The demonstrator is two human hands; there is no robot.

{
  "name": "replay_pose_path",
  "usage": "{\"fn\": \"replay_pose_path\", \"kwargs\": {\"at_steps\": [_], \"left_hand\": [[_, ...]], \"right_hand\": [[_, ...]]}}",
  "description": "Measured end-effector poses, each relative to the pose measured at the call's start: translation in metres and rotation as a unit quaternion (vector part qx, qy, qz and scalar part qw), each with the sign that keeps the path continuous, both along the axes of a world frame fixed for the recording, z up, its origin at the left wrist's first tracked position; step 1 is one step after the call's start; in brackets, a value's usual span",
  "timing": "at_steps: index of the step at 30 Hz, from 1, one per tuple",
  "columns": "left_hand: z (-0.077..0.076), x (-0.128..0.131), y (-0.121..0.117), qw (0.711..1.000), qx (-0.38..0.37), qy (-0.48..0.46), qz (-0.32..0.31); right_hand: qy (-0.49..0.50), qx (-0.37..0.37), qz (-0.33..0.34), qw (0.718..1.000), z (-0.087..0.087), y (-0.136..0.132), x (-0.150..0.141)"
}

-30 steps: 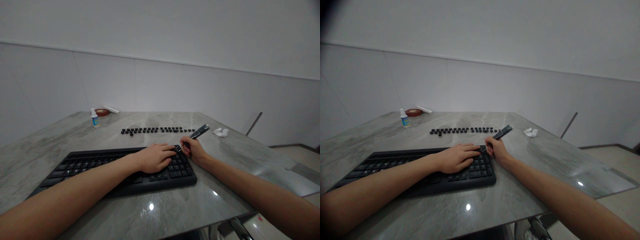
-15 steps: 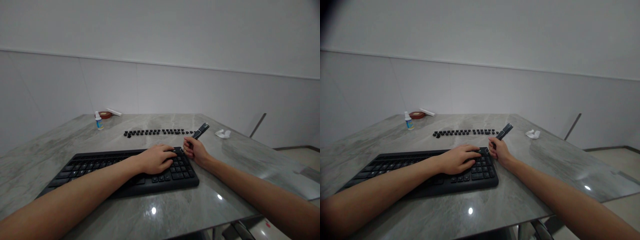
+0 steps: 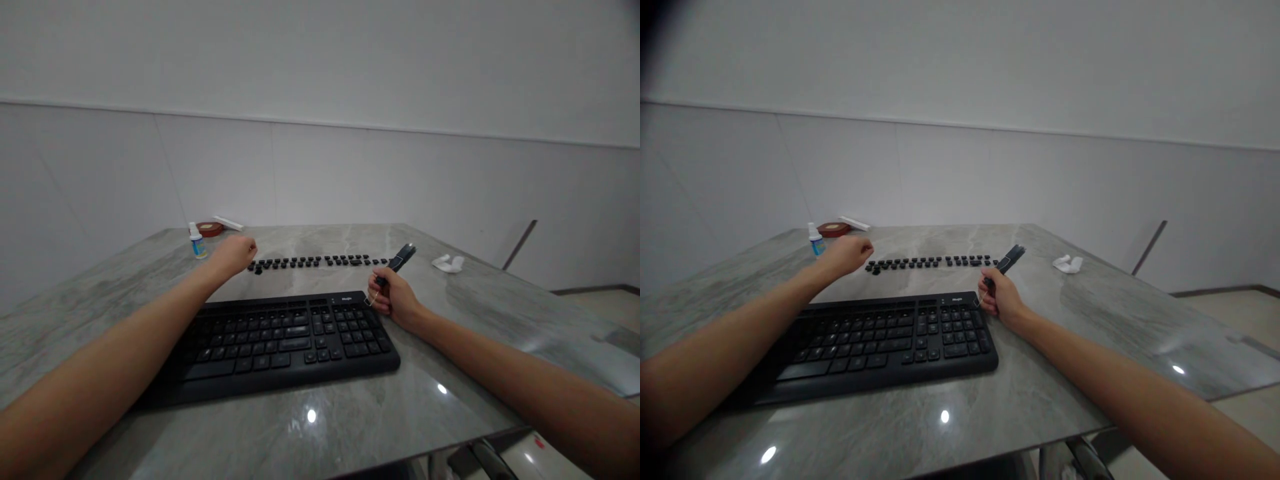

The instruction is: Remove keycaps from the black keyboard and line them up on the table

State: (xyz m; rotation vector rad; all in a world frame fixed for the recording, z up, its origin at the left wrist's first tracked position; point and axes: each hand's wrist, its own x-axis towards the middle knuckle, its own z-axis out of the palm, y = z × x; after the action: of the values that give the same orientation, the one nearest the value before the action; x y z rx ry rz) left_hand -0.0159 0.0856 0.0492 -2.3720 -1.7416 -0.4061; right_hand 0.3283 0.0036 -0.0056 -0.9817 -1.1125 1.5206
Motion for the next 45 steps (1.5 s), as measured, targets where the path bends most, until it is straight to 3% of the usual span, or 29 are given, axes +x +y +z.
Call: {"fn": "replay_pose_path", "kwargs": {"at_steps": [4, 12, 22, 45], "left_hand": [[-0.018, -0.006, 0.005, 0.998, 0.01, 0.036, 0.052], [-0.03, 0.012, 0.004, 0.995, -0.027, 0.087, 0.041], [-0.031, 0.013, 0.0, 0.99, -0.042, 0.101, 0.087], [-0.037, 0.014, 0.003, 0.992, -0.063, 0.092, 0.064]], "right_hand": [[-0.009, 0.016, -0.008, 1.0, 0.0, 0.0, -0.001], [-0.021, 0.024, 0.005, 0.999, 0.0, -0.001, 0.001], [-0.014, 0.025, -0.001, 1.0, 0.001, -0.002, 0.001], [-0.025, 0.051, -0.007, 0.998, -0.001, -0.002, 0.004]]}}
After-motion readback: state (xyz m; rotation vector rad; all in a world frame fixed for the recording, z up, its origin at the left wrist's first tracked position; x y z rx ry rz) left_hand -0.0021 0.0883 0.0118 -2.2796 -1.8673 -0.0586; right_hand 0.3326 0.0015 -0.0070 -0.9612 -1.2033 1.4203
